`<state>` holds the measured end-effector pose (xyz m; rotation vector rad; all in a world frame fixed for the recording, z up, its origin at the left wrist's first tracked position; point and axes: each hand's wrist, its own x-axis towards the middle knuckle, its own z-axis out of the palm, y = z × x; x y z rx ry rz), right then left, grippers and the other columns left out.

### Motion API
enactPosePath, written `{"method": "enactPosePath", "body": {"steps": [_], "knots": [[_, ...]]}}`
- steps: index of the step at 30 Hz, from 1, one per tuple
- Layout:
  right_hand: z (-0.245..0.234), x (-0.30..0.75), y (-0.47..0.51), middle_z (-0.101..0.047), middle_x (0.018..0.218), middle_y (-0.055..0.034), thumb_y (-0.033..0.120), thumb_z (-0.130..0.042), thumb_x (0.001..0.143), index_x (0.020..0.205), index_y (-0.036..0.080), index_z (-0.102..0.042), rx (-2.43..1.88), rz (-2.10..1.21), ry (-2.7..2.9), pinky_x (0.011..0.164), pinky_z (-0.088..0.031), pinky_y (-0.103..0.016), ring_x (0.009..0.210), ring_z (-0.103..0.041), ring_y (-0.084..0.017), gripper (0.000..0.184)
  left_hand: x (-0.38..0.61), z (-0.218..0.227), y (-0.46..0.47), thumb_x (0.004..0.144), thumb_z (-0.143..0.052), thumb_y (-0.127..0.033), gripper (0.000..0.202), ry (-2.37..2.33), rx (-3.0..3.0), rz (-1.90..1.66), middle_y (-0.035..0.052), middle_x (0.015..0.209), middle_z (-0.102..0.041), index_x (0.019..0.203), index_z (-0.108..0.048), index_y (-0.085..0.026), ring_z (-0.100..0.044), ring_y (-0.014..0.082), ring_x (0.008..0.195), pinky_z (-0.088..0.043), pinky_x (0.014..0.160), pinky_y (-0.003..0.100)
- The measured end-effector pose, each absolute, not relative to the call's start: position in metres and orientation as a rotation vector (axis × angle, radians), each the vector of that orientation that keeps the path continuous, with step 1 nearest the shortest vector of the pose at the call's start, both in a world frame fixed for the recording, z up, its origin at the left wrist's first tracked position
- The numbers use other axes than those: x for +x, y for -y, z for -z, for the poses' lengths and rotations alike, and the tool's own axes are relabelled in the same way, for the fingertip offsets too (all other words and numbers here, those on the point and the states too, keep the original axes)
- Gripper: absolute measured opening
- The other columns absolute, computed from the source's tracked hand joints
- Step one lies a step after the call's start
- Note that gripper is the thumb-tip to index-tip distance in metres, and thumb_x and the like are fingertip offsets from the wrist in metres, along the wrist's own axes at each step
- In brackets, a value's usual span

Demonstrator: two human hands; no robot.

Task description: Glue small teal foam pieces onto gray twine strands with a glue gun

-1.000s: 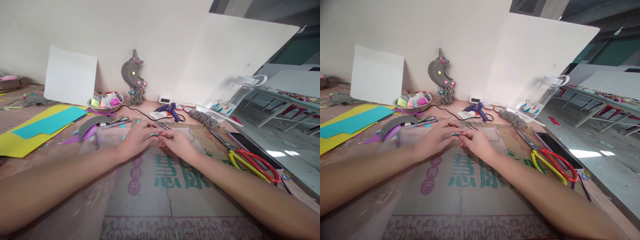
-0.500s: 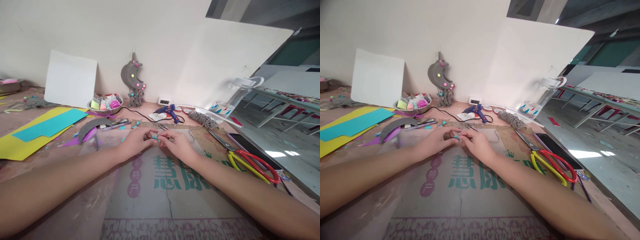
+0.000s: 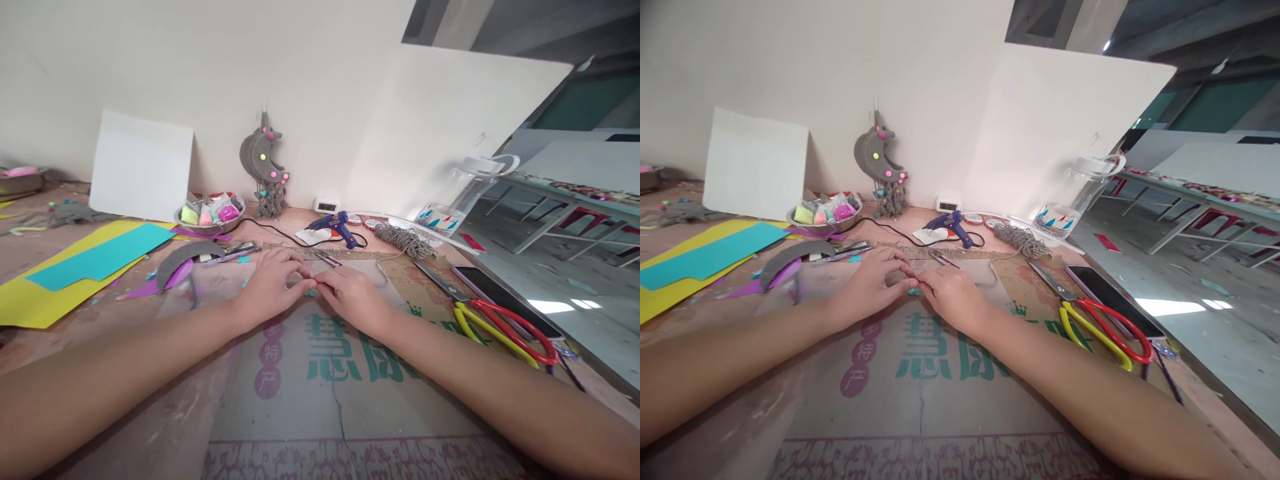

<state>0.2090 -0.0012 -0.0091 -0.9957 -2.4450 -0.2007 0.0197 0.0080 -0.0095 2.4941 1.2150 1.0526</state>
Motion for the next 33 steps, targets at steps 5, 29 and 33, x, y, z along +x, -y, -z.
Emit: {"method": "enactPosePath", "body": {"steps": [5, 29, 33], "knots": [[0.012, 0.213, -0.001, -0.062, 0.069, -0.0066, 0.025, -0.037, 0.092, 0.081, 0.015, -0.060, -0.932, 0.374, 2.545, 0.067, -0.039, -0.029, 0.067, -0.055, -0.016, 0.028, 0.021, 0.004, -0.006, 0.082, -0.052, -0.037, 0.023, -1.221, 2.431, -0.929, 0.0038, 0.090, -0.062, 0.075, -0.066, -0.020, -0.052, 0.0205, 0.093, -0.038, 0.084, 0.037], [0.008, 0.212, -0.002, -0.068, 0.077, -0.0045, 0.033, -0.043, 0.090, 0.087, 0.019, -0.066, -1.117, 0.117, 2.401, 0.064, -0.039, -0.026, 0.067, -0.057, -0.015, 0.027, 0.000, 0.010, -0.030, 0.083, -0.027, -0.019, 0.023, -1.413, 1.802, -1.293, 0.0006, 0.067, -0.043, 0.061, -0.034, -0.021, -0.042, 0.0163, 0.068, -0.035, 0.063, 0.029], [0.007, 0.212, -0.003, -0.069, 0.079, -0.0034, 0.032, -0.043, 0.090, 0.087, 0.020, -0.065, -1.128, 0.062, 2.377, 0.065, -0.039, -0.026, 0.068, -0.057, -0.015, 0.026, 0.005, 0.004, -0.023, 0.085, -0.033, -0.024, 0.026, -1.350, 1.833, -1.202, -0.0006, 0.063, -0.045, 0.059, -0.039, -0.020, -0.045, 0.0156, 0.066, -0.036, 0.062, 0.028]]}}
